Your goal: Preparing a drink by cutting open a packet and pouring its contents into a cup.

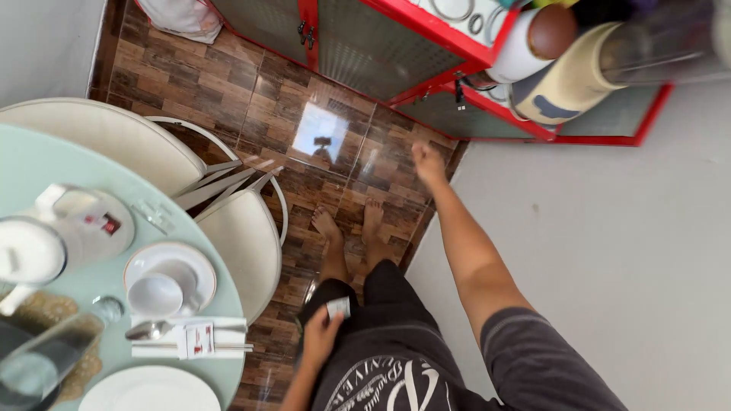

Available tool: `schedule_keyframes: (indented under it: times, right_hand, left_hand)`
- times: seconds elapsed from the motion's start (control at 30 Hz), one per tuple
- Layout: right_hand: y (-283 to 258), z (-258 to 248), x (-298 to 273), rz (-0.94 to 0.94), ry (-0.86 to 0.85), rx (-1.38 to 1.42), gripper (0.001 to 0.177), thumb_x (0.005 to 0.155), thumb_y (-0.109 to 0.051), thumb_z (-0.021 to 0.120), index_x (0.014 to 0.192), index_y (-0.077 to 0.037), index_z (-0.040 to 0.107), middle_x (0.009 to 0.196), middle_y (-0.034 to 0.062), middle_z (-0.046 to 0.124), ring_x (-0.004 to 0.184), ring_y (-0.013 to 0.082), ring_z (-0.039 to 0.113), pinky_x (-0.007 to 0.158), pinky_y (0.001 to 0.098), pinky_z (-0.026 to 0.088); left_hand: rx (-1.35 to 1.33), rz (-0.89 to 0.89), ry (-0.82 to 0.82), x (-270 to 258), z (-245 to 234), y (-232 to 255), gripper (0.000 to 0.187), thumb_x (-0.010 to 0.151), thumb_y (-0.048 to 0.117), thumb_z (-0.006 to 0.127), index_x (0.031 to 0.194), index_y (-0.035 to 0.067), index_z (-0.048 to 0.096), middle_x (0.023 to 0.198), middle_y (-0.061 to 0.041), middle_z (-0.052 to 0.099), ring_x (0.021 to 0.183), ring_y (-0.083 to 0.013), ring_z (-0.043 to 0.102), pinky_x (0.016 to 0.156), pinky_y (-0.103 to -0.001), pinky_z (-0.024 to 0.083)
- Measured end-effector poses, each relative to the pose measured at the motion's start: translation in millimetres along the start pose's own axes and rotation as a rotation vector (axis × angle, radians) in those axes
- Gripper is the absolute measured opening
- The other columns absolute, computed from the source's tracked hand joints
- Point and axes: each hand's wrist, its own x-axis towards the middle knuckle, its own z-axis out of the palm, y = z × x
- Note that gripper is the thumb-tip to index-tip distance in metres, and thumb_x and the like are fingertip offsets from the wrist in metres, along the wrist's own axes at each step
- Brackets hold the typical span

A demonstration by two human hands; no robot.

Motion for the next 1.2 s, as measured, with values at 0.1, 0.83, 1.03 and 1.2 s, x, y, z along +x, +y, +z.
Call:
schedule_keyframes:
  times: [0.1, 0.83, 1.03, 1.2]
  right_hand:
    - [-6, 18, 77, 0.048, 0.173, 0.049, 0.035, 0.108, -0.042, 0.055, 0.121, -0.013, 0.069, 0.085, 0.0023, 0.07, 0.071, 0.0133, 0.065, 0.069, 0.0315, 0.052]
    - [44, 34, 169, 0.02, 0.249, 0.346, 0.023, 0.111, -0.032, 0.052, 0.119, -0.015, 0.066, 0.067, -0.0012, 0.064, 0.061, 0.0081, 0.064, 0.058, 0.0269, 0.057]
    - [49, 43, 176, 0.008, 0.262, 0.405, 0.022, 0.111, -0.03, 0.052, 0.116, -0.012, 0.064, 0.063, 0.0007, 0.062, 0.057, 0.0099, 0.064, 0.056, 0.0288, 0.056]
    - [51, 48, 174, -0.017, 0.172, 0.593, 0.035, 0.11, -0.034, 0.043, 0.135, -0.018, 0.061, 0.07, 0.0009, 0.071, 0.058, 0.0098, 0.062, 0.056, 0.0274, 0.054]
  left_hand:
    - [-0.081, -0.175, 0.054, -15, 14, -41, 0.021, 0.091, 0.017, 0.072, 0.104, 0.001, 0.076, 0.088, -0.004, 0.079, 0.081, -0.009, 0.067, 0.074, -0.026, 0.054]
    - [-0.066, -0.569, 0.059, -13, 37, -69, 0.024, 0.094, 0.02, 0.071, 0.107, 0.001, 0.077, 0.08, -0.004, 0.077, 0.07, -0.0065, 0.059, 0.063, -0.025, 0.048]
    - [-0.042, -0.516, 0.072, -11, 33, -68, 0.023, 0.093, 0.02, 0.071, 0.104, 0.001, 0.076, 0.08, -0.003, 0.078, 0.071, -0.0048, 0.061, 0.064, -0.023, 0.05]
    - [0.011, -0.487, 0.085, -11, 36, -63, 0.023, 0.092, 0.021, 0.073, 0.104, 0.001, 0.076, 0.081, -0.002, 0.078, 0.072, -0.0039, 0.062, 0.065, -0.022, 0.05]
